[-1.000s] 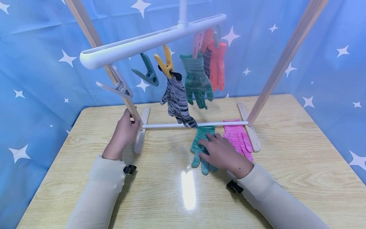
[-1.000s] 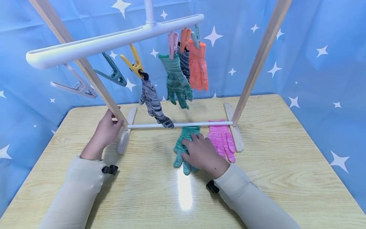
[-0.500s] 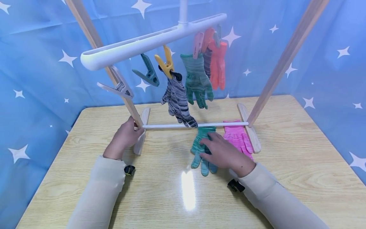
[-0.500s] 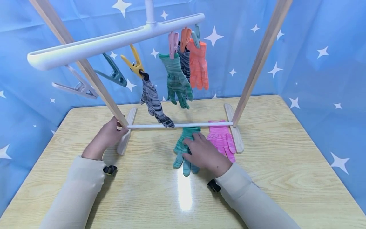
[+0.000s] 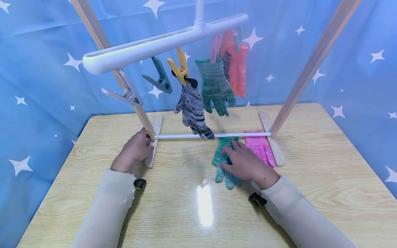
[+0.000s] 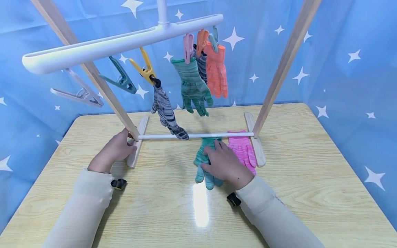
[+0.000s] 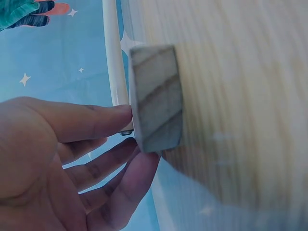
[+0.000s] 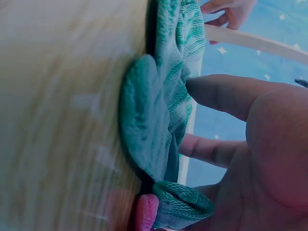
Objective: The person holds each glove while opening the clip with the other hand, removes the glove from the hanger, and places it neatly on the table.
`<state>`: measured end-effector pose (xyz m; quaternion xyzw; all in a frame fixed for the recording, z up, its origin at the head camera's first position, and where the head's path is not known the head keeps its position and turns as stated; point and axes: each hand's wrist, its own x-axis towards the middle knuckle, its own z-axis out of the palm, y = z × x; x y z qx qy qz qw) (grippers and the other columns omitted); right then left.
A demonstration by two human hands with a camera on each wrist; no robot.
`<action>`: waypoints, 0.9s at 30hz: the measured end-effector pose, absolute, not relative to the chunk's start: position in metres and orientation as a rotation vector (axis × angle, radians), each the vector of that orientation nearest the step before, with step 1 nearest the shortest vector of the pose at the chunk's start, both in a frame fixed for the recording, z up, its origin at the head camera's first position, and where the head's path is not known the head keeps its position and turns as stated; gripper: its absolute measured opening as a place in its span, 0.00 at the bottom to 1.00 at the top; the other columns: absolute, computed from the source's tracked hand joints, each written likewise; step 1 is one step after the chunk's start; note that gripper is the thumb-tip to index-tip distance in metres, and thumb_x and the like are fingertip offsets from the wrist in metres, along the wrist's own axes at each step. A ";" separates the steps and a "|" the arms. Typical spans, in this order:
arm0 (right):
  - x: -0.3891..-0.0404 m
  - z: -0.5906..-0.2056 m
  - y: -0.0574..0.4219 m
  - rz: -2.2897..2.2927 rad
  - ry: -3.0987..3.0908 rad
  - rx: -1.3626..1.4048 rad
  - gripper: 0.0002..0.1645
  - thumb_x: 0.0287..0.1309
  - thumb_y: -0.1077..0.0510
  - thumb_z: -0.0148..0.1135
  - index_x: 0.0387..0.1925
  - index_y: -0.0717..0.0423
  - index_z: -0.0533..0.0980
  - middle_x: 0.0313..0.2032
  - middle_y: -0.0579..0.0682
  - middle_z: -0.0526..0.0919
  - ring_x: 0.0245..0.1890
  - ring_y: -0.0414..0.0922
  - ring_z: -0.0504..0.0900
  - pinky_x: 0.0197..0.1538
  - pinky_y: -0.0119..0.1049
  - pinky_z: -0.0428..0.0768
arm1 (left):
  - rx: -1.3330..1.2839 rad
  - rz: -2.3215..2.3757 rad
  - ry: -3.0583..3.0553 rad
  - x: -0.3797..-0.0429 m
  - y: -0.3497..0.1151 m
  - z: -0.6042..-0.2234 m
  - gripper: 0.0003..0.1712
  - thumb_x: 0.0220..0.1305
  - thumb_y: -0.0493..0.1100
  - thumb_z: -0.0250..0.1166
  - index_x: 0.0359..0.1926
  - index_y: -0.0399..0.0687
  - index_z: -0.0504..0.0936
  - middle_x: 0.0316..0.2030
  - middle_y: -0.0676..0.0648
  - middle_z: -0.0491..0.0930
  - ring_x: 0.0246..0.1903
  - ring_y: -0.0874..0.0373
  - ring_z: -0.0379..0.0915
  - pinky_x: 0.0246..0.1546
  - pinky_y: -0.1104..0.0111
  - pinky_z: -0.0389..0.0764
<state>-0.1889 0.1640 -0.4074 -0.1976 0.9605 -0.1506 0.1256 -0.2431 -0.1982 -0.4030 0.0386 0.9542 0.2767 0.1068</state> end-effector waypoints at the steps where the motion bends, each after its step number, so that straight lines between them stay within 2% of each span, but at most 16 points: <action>1: -0.189 -0.408 0.164 -0.447 2.799 -0.576 0.22 0.68 0.43 0.60 0.55 0.51 0.74 0.71 0.75 0.58 0.73 0.72 0.55 0.68 0.69 0.61 | 0.118 0.818 2.807 -0.243 -0.198 -0.403 0.36 0.70 0.34 0.58 0.74 0.36 0.55 0.62 0.32 0.72 0.58 0.35 0.75 0.54 0.44 0.78; 7: -0.189 -0.407 0.165 -0.488 2.765 -0.541 0.22 0.67 0.43 0.60 0.55 0.51 0.74 0.73 0.75 0.54 0.74 0.72 0.52 0.69 0.70 0.60 | 0.131 0.808 2.808 -0.243 -0.200 -0.403 0.36 0.70 0.35 0.58 0.75 0.36 0.54 0.63 0.32 0.71 0.57 0.37 0.75 0.53 0.45 0.79; 14: -0.188 -0.403 0.166 -0.413 2.794 -0.546 0.20 0.68 0.43 0.59 0.52 0.50 0.76 0.72 0.75 0.57 0.70 0.75 0.58 0.64 0.73 0.63 | 0.141 0.815 2.808 -0.242 -0.198 -0.401 0.36 0.70 0.34 0.57 0.74 0.35 0.54 0.63 0.32 0.71 0.56 0.37 0.77 0.51 0.46 0.80; 20: -0.189 -0.403 0.167 -0.412 2.818 -0.547 0.19 0.67 0.43 0.60 0.50 0.49 0.77 0.71 0.74 0.59 0.71 0.75 0.57 0.65 0.75 0.60 | 0.124 0.813 2.804 -0.242 -0.198 -0.401 0.35 0.70 0.34 0.57 0.74 0.35 0.55 0.62 0.32 0.72 0.55 0.37 0.77 0.50 0.47 0.81; 27: -0.193 -0.407 0.170 -0.488 2.810 -0.576 0.18 0.67 0.44 0.60 0.49 0.51 0.74 0.71 0.75 0.58 0.74 0.71 0.53 0.71 0.71 0.52 | 0.118 0.809 2.803 -0.242 -0.197 -0.400 0.35 0.70 0.34 0.57 0.74 0.34 0.54 0.63 0.32 0.71 0.56 0.36 0.76 0.51 0.46 0.80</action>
